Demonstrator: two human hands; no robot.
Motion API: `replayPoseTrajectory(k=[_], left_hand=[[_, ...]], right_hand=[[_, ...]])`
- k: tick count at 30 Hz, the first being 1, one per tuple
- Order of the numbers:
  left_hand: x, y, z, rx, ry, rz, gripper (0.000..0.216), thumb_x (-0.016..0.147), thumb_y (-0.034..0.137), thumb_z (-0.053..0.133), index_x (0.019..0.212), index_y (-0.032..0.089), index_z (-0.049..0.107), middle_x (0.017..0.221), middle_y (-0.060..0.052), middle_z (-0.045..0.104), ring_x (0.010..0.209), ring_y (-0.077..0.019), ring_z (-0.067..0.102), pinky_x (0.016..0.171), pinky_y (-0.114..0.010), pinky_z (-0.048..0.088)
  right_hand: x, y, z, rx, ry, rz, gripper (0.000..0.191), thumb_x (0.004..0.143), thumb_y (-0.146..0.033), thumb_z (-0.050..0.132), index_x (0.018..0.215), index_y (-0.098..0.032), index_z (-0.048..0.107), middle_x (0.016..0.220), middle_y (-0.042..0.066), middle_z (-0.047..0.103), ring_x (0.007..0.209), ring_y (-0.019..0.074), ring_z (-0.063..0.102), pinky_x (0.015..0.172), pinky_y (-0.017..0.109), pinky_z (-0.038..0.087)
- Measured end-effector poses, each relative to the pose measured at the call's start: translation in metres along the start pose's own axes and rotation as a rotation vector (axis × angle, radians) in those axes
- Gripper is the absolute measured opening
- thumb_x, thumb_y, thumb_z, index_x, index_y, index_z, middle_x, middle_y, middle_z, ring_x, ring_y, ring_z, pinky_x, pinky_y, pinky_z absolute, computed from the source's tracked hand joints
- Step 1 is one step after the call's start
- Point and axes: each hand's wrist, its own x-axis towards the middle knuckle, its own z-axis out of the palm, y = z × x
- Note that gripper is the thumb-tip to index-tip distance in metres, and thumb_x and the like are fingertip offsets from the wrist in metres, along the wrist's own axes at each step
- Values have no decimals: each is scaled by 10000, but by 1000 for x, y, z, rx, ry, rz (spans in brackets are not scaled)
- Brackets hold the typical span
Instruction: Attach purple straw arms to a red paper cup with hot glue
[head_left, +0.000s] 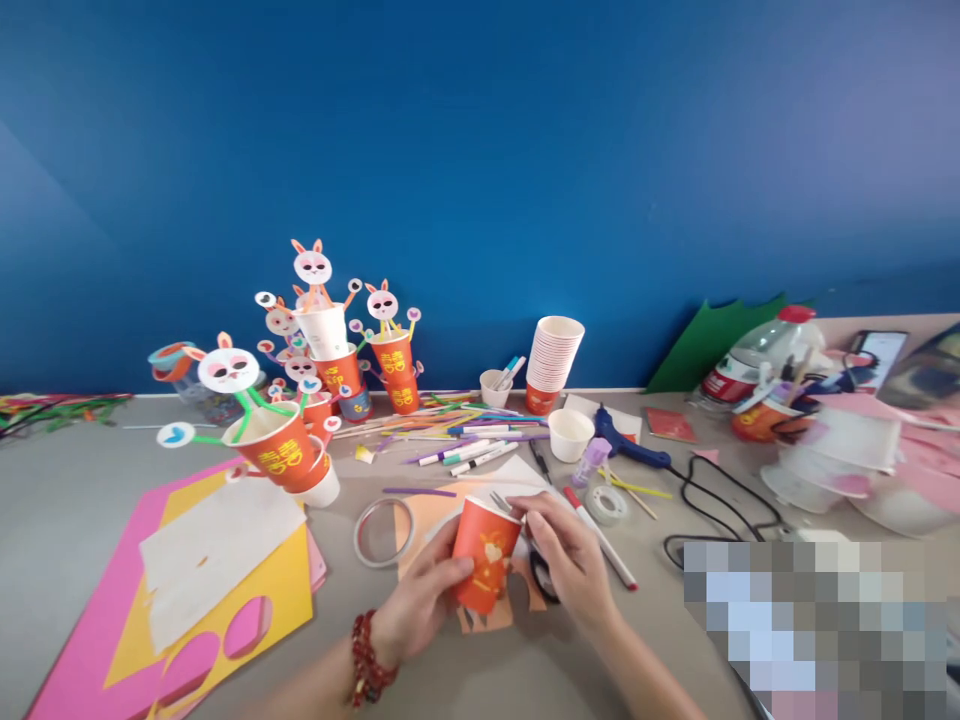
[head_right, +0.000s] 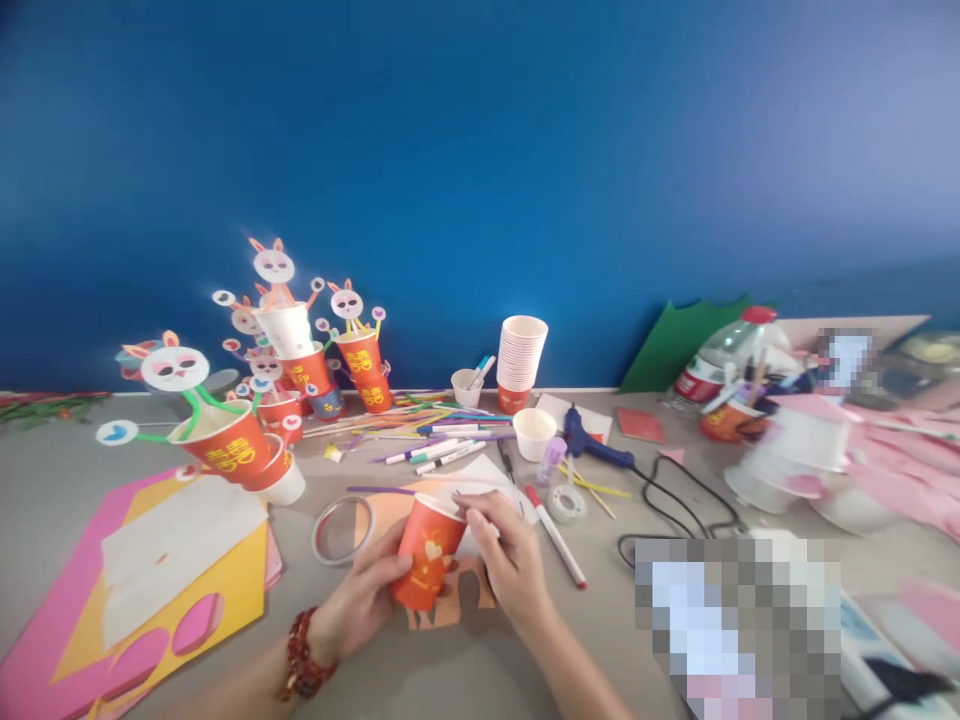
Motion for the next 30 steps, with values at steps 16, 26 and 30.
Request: replayPoseTrajectory(k=[16,26,30], left_hand=[[-1,-8,-5,17,-26,-27,525,821,334,725,1309,216,572,1289,-124,632,1209,-314,570,1020,-434,432],[-2,-15,-13,225,-25,116,621,820,291,733,1377,280,460,1375,-92,549,1279,-297,496,1074,-447,399],[-1,-13,-12,266,11,146,582,816,288,734,1341,273,484,1351,-84,568,1253,-281,520,1057,-429,420]], right_hand=[[-2,4,6,36,-145,-23,230,985,-248,500,1006,-219,727,886,63,695,842,197,656,771,310,497],[-5,-2,7,48,-180,-99,212,973,-206,505,1076,-229,689,967,74,680,938,204,631,819,326,496],[-7,-2,8,49,-187,-95,211,974,-207,503,1082,-233,682,979,76,680,962,212,628,840,338,495]])
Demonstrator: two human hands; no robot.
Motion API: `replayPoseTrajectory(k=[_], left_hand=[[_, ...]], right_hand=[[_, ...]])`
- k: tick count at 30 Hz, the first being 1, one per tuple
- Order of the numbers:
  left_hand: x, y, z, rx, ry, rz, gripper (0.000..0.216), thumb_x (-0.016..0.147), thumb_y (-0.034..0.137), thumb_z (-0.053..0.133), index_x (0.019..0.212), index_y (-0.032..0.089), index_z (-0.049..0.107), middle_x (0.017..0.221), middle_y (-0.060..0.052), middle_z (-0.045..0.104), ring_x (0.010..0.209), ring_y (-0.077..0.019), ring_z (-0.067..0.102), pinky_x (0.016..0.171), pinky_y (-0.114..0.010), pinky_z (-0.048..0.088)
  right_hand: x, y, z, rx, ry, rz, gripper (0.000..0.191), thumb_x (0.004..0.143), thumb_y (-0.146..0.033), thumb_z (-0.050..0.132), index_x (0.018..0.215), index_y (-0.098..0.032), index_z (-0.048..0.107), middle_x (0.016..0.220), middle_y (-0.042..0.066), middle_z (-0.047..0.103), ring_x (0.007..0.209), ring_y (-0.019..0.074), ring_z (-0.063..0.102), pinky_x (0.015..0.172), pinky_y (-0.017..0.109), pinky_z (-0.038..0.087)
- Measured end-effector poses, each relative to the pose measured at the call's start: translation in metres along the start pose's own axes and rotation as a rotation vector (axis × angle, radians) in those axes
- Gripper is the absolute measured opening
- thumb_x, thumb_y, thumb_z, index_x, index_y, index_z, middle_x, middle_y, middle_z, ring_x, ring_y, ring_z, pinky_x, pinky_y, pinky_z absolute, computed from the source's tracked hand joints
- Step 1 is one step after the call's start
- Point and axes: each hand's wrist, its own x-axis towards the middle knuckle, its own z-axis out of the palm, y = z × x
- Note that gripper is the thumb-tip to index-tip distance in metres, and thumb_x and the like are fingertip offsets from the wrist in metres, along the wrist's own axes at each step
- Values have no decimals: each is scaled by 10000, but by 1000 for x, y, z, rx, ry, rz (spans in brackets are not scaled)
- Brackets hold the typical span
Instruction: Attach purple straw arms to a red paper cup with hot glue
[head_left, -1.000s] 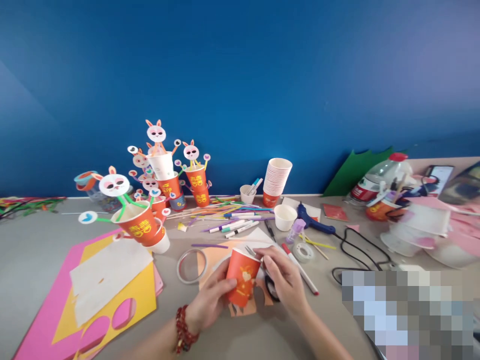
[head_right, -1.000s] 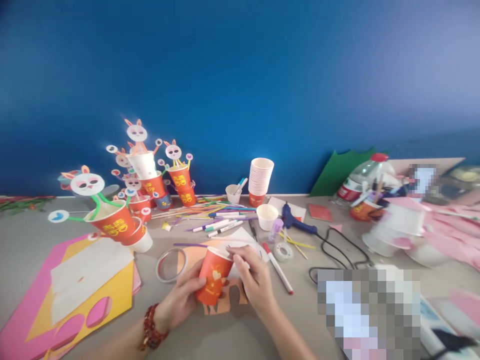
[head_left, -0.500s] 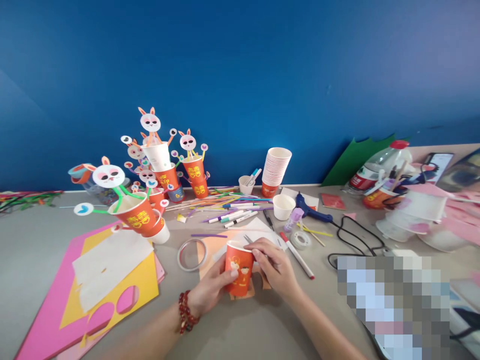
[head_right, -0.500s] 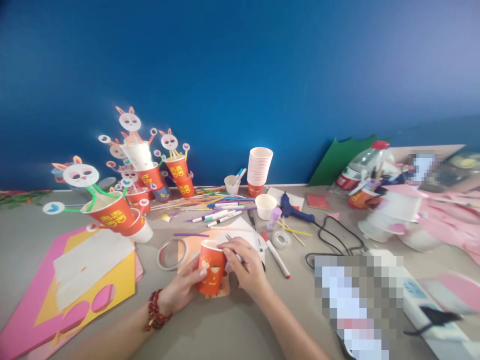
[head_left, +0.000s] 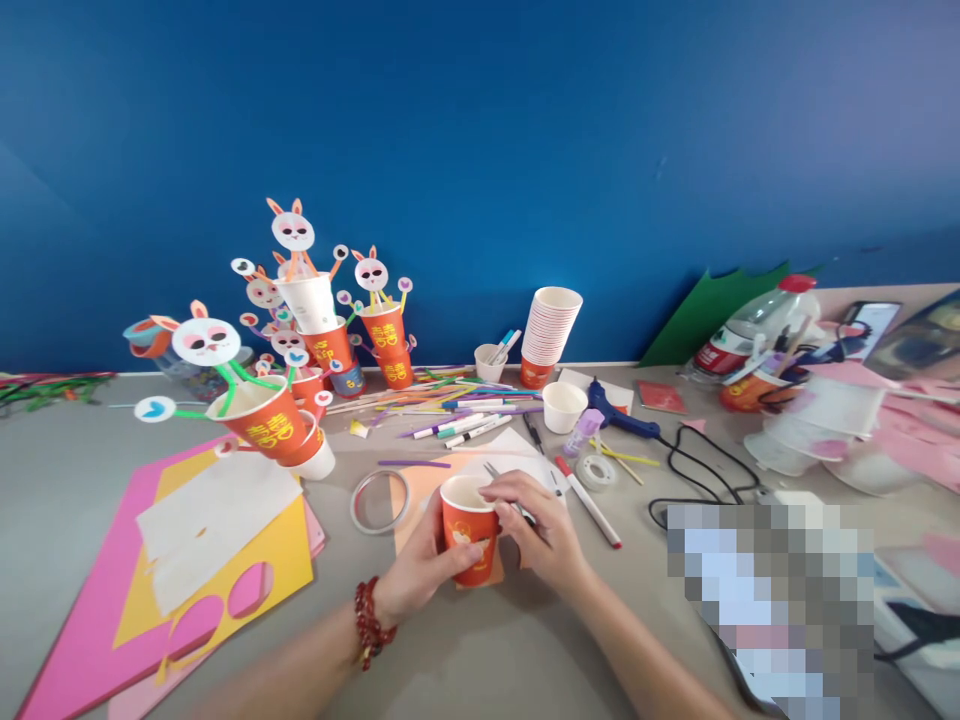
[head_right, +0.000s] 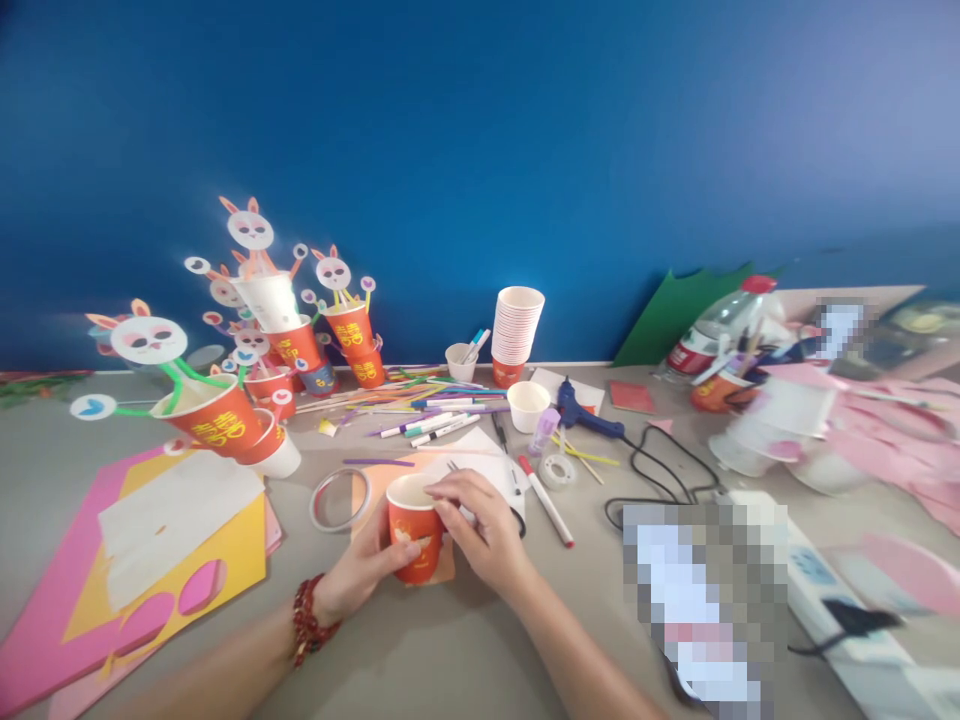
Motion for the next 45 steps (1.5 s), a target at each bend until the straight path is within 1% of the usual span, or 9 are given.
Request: replayPoseTrajectory(k=[6,14,20,24,29,31,36,42,45], left_hand=[[-1,1,1,1,16,-7,589,805,280,741,1335,260,486,1340,-89,576,1241,-282,533,1051,-430,426],[0,7,4,0,33,42,571,801,265,741,1320,268,501,1346,-83,573,1258,-294,521,1056,-441,419],[-2,5,2,21,18,31,589,791,269,753,1325,267,506,1337,-90,575,1257,-307,511,1064,-455,400],[-1,1,-2,6,3,27,638,789,260,757,1360,254,473,1380,-103,545,1286,-314,489,1084,-470,385],[0,1,-2,-95,19,-38,588,809,259,738,1343,224,493,1374,-126,560,1255,-321,526,1047,-471,435],[-1,2,0,-147,12,-52,569,817,253,729,1337,224,499,1360,-126,572,1236,-319,545,1025,-466,458],[-2,7,3,-209,14,-90,508,820,254,725,1292,213,540,1248,-123,641,1129,-311,619,961,-460,500],[-1,13,6,-255,52,-103,503,793,258,752,1261,224,569,1193,-112,677,1069,-293,660,941,-444,517],[-1,13,7,-272,78,-120,505,789,267,757,1258,225,573,1208,-115,674,1068,-297,663,937,-455,523]], right_hand=[[0,1,2,8,-11,20,244,986,-246,481,1159,-252,653,1075,87,653,1024,226,614,872,350,494],[-3,2,2,-12,-3,50,288,994,-293,469,1254,-256,587,1192,101,620,1105,245,587,927,375,484],[-1,-1,1,-14,-11,55,279,999,-311,453,1214,-251,619,1172,106,636,1098,255,594,933,393,488],[0,-2,1,-18,-13,62,279,997,-306,452,1206,-244,626,1163,106,641,1086,250,602,929,385,490],[-1,-2,1,-40,-4,75,268,989,-293,475,1209,-243,620,1179,100,633,1128,248,582,969,385,467],[-1,-2,2,-42,-7,88,270,990,-295,472,1215,-243,613,1187,102,625,1106,241,588,938,370,489],[-3,-1,3,4,-32,150,296,1006,-302,431,1245,-243,595,1200,107,614,897,192,633,786,312,553],[-3,0,4,8,-11,163,318,1013,-278,396,1261,-265,596,1217,94,608,978,209,629,796,316,556],[-2,-2,4,11,-10,171,311,1008,-279,412,1265,-264,586,1220,98,604,937,203,637,798,324,562]])
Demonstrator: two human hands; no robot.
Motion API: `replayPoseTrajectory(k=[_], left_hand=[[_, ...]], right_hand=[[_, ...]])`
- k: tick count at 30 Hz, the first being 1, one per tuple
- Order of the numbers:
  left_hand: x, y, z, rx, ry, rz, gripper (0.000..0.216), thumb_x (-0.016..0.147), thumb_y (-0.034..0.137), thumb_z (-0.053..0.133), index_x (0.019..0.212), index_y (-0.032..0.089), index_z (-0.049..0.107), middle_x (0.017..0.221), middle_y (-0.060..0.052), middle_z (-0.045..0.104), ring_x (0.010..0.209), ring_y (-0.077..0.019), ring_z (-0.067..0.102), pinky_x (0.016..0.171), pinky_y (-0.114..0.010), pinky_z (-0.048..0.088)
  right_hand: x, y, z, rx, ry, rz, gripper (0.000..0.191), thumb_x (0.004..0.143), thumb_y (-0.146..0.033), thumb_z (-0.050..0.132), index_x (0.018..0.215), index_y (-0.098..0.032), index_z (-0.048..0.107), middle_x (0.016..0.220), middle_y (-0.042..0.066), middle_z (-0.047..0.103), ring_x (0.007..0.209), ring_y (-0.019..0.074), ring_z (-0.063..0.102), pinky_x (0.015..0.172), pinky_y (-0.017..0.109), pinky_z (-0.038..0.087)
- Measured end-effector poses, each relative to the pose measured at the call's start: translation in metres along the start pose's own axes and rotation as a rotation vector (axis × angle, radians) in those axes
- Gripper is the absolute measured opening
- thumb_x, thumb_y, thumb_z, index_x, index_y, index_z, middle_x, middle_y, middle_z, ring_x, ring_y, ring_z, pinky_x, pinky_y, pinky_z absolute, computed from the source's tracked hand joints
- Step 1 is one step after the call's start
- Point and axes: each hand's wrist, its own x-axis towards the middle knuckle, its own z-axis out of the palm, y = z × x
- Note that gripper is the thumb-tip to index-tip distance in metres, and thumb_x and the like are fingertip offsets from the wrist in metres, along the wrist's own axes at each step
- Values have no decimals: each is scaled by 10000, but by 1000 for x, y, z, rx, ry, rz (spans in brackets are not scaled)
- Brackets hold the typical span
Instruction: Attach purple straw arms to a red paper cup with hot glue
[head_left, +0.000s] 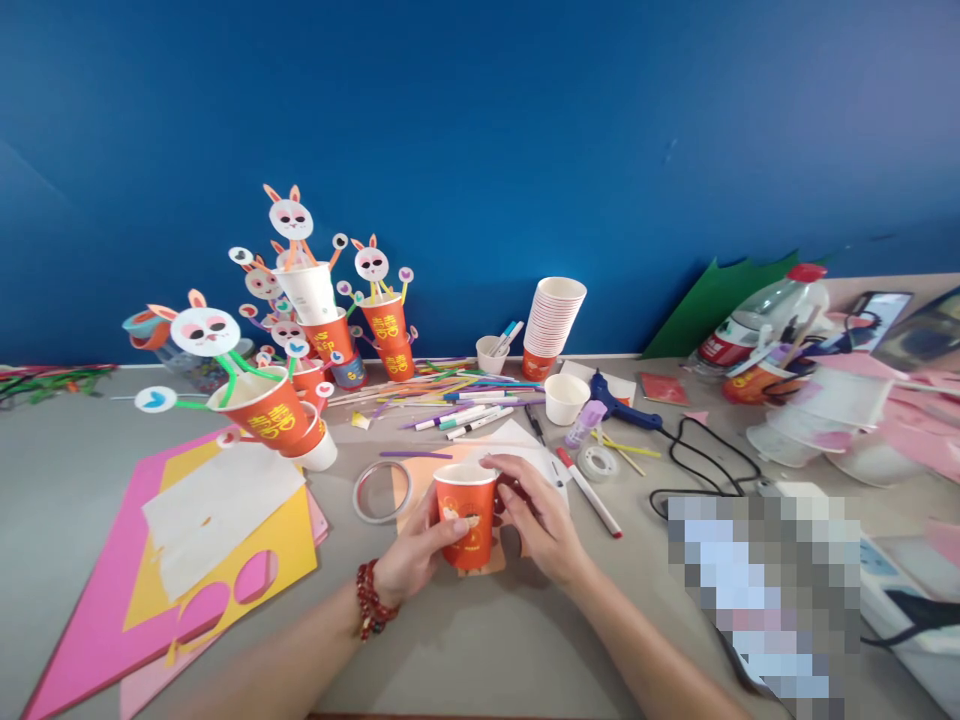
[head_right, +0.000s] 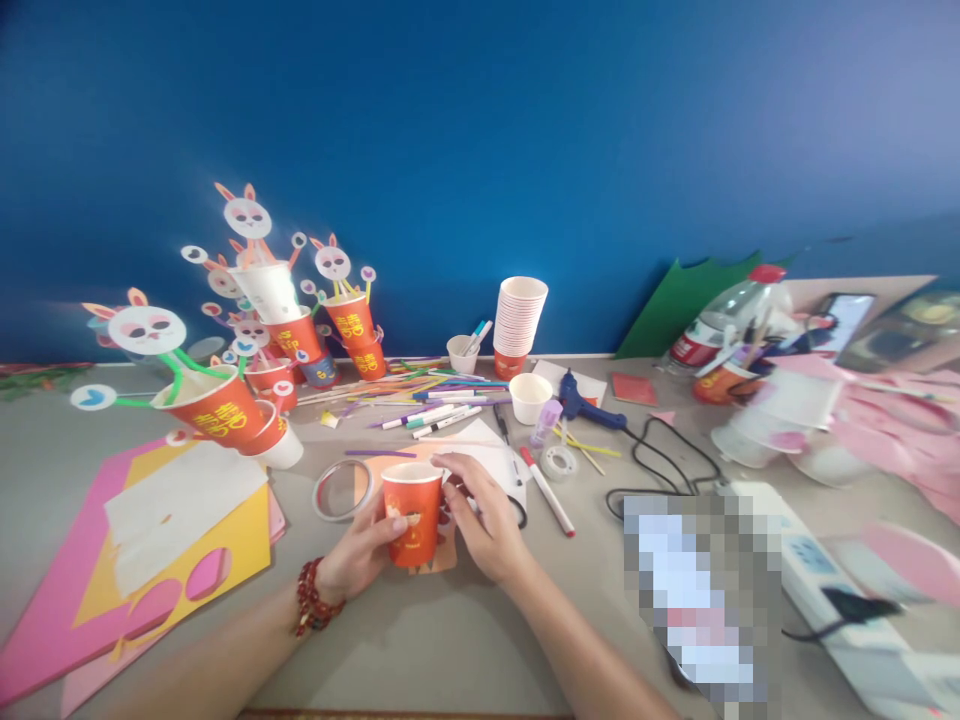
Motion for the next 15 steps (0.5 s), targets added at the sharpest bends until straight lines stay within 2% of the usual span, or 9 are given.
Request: replayPoseTrajectory(k=[5,12,15], left_hand=[[1,-2,-1,13,48,23,536,777,254,770,1271,222,564,1243,-112,656,1099,-290,647,939,-434,531],[3,3,-1,-37,99,-20,428,809,275,743,1204,210,592,1170,-101,688,1059,-276,669,908,-428,550],[3,7,-2,-25,107,-33,445,772,303,777,1168,185,610,1064,-109,726,967,-277,705,871,-430,560]], right_hand=[[0,-1,1,-6,-10,-3,320,997,-263,427,1288,-252,561,1252,105,588,887,184,639,789,322,569],[2,1,0,-57,-43,-35,374,973,-253,482,1345,-251,513,1304,120,561,863,183,645,764,336,583],[6,-1,-15,-206,66,-100,355,953,-242,509,1307,-246,542,1229,119,611,824,196,646,795,382,568]])
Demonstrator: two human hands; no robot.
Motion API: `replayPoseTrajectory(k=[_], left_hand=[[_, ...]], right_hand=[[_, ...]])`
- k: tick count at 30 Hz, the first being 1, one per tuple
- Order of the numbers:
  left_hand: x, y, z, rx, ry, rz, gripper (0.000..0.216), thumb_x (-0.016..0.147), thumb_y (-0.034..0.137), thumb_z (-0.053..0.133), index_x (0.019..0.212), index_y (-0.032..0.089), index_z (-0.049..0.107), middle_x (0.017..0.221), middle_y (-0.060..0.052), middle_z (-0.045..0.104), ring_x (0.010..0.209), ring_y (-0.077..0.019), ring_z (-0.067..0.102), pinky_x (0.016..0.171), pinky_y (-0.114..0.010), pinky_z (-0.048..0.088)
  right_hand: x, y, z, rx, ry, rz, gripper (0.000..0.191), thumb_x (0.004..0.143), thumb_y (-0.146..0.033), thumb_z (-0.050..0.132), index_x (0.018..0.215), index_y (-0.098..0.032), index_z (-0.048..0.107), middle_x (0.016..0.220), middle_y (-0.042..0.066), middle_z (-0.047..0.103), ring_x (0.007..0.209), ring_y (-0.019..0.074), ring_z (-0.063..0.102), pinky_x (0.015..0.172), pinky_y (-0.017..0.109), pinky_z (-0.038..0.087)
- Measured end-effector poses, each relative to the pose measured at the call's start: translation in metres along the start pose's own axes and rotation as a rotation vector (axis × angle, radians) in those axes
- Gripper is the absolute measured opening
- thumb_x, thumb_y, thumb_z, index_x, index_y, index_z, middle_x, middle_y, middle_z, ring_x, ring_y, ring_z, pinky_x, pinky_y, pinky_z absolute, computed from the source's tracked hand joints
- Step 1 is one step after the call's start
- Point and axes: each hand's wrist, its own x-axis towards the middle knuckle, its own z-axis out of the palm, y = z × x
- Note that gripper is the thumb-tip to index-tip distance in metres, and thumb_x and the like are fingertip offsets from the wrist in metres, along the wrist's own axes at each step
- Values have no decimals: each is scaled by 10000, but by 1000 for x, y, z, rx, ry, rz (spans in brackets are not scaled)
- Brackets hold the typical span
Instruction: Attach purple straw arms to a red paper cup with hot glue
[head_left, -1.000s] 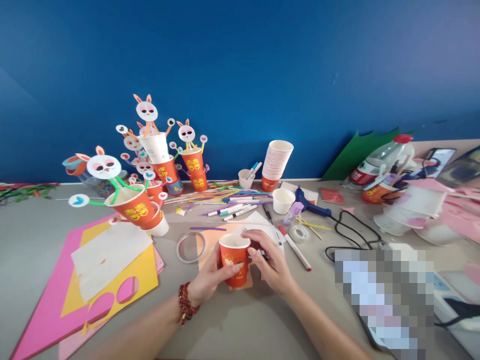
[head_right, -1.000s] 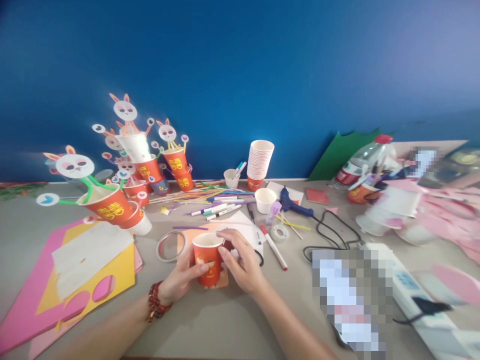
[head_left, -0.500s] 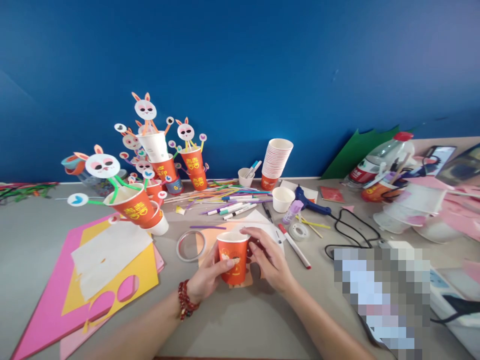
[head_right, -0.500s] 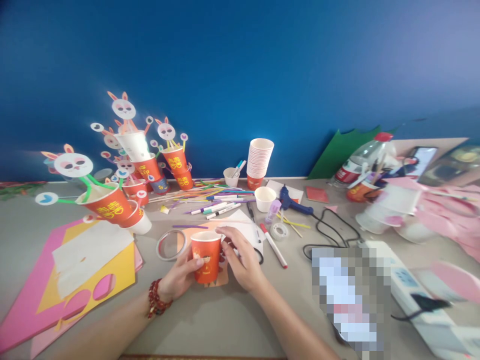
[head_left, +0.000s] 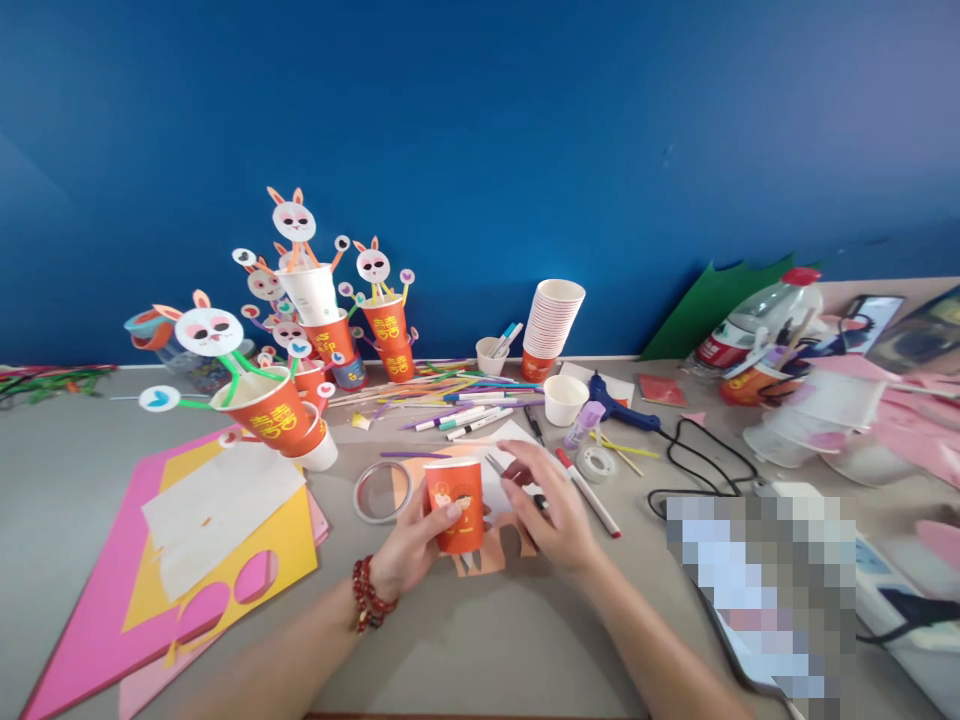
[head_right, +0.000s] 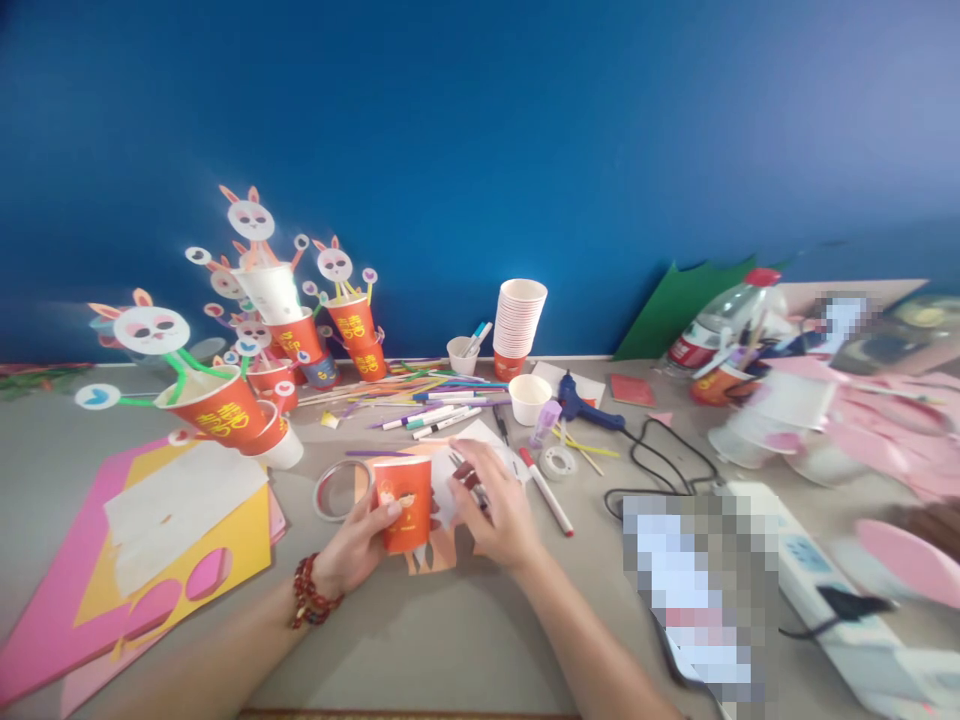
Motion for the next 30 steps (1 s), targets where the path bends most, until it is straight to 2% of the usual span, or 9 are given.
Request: replayPoseTrajectory(k=[5,7,10,14,16,19,21,24,30], left_hand=[[2,8,-6,-44,50,57,359,736,335,793,1013,142,670,921,-101,741,848,-259,714,818,-439,578],[5,13,-9,-82,85,128,325,755,329,772,1004,143,677,948,-95,734,872,-245,700,801,-415,587],[10,23,-14,-136,114,214,319,796,333,730,1053,153,672,1061,-88,712,936,-231,682,788,-371,590],[15,30,-17,-215,132,236,292,830,331,694,1067,164,659,1068,-80,710,944,-209,681,798,-344,585],[15,31,-17,-252,125,212,288,832,342,689,1049,156,658,1021,-82,717,928,-206,685,804,-337,582],[14,31,-16,-328,118,165,276,821,349,694,1010,152,655,964,-84,719,905,-210,689,794,-332,580],[14,31,-16,-392,114,125,269,820,348,693,991,144,656,954,-91,718,891,-207,691,795,-329,577],[14,31,-17,-454,84,99,266,830,348,684,982,131,665,954,-99,715,889,-202,689,829,-340,569],[13,23,-16,-420,-63,118,296,837,352,677,1027,124,685,1020,-121,712,973,-241,667,979,-466,493]], right_hand=[[11,11,-39,-50,544,64,231,940,-308,557,1142,-210,614,1014,98,664,737,192,629,657,334,553],[13,17,-52,-76,678,112,223,926,-346,583,1081,-192,628,902,74,665,682,181,619,595,300,526],[14,21,-59,-252,504,199,206,922,-383,571,921,-191,644,765,44,663,622,171,603,558,275,476],[8,15,-46,-645,-227,388,220,840,-388,645,714,-212,605,679,16,665,622,187,617,528,261,364],[4,9,-37,-724,-396,408,158,756,-336,718,750,-216,617,705,17,677,678,217,636,533,260,319],[1,3,-24,-726,-389,385,114,734,-228,695,823,-208,625,780,43,684,770,250,637,569,271,302],[1,3,-18,-717,-357,384,37,759,-185,639,757,-194,603,802,66,670,808,256,623,592,280,300],[4,6,-11,-660,-277,400,149,730,-140,615,625,-193,524,758,68,633,823,250,595,613,286,300],[8,14,-10,-329,-69,477,151,725,-253,616,643,-216,495,608,9,589,616,185,550,563,273,334]])
